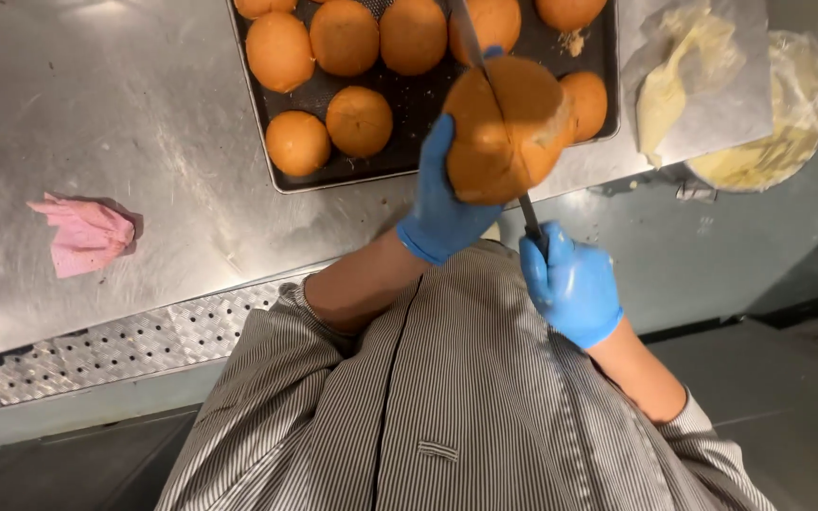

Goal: Cutting baked buns into sections and filling them with cream using a piping bag.

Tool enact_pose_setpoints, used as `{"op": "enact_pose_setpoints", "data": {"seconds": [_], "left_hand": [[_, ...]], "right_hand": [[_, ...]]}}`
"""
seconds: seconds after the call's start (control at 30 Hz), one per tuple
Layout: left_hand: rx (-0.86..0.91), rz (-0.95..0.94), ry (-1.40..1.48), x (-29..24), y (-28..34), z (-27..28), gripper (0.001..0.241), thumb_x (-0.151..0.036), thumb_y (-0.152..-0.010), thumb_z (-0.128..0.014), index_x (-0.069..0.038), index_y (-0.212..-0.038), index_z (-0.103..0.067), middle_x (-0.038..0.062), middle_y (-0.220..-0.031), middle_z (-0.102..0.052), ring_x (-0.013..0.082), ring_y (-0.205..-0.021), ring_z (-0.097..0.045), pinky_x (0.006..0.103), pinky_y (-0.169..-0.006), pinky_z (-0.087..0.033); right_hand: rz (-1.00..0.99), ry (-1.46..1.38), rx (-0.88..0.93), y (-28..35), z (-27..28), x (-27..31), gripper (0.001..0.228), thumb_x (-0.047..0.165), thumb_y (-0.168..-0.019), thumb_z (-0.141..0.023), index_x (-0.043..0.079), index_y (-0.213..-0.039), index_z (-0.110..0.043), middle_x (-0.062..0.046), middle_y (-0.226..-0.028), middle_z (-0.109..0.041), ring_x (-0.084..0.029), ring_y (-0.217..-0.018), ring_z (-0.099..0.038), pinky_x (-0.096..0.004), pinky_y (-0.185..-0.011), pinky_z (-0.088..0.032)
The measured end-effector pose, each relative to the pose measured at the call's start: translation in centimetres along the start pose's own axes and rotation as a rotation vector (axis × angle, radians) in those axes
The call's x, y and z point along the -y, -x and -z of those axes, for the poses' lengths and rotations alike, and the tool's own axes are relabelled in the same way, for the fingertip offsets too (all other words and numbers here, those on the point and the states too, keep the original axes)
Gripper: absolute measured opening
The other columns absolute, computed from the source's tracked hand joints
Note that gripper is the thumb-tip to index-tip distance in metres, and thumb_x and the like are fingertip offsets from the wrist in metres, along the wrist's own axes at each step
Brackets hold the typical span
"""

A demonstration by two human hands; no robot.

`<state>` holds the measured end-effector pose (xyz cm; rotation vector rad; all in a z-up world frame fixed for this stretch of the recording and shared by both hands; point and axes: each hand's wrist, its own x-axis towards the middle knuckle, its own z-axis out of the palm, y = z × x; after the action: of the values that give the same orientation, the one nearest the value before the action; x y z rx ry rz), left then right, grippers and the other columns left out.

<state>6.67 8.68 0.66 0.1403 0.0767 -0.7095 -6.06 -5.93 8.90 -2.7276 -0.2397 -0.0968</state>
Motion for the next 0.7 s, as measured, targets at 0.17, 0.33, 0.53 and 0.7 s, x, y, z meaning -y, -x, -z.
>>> {"op": "enact_pose_setpoints", "data": {"seconds": [0.17, 0.33, 0.53, 0.7], "left_hand": [[0.077, 0.047, 0.075, -3.6, -0.8, 0.2, 0.060, -0.050, -0.111, -0.051, -0.011, -0.155, -0.045, 0.007, -0.150, -0.054, 0.0246, -0.142, -0.049, 0.0443, -0.125, -0.038], [-0.066, -0.170, -0.236, -3.8, -1.8, 2.1, 0.056, -0.036, -0.109, -0.060, -0.011, -0.156, -0.043, 0.010, -0.151, -0.053, 0.0252, -0.142, -0.050, 0.0445, -0.125, -0.040], [-0.429, -0.265, -0.561, -5.4, -3.7, 12.4, 0.061, -0.019, -0.102, -0.066, -0.002, -0.154, -0.040, 0.017, -0.150, -0.050, 0.0303, -0.139, -0.050, 0.0437, -0.121, -0.040], [-0.361, -0.331, -2.012, -6.5, -3.5, 17.3, 0.062, -0.013, -0.109, -0.058, -0.002, -0.164, -0.030, 0.024, -0.165, -0.034, 0.0360, -0.155, -0.037, 0.0413, -0.131, -0.033]], "right_hand": [[-0.112, -0.010, 0.002, 1.8, -3.0, 0.7, 0.015, 0.013, -0.097, -0.064, 0.000, -0.102, -0.060, -0.019, -0.071, -0.066, -0.037, -0.053, -0.062, -0.046, -0.048, -0.049], [-0.306, 0.013, -0.004, 0.8, -3.4, 1.0, 0.020, 0.023, -0.101, -0.066, 0.003, -0.099, -0.063, -0.016, -0.066, -0.064, -0.038, -0.054, -0.062, -0.047, -0.050, -0.049], [-0.422, -0.022, -0.014, 2.7, -1.6, -0.1, 0.021, 0.024, -0.104, -0.067, 0.003, -0.103, -0.066, -0.017, -0.073, -0.067, -0.038, -0.060, -0.065, -0.045, -0.055, -0.050], [-0.676, -0.216, -0.066, 4.7, 0.0, -2.3, 0.017, 0.018, -0.108, -0.067, 0.001, -0.105, -0.065, -0.010, -0.069, -0.065, -0.025, -0.059, -0.066, -0.035, -0.058, -0.050]]}}
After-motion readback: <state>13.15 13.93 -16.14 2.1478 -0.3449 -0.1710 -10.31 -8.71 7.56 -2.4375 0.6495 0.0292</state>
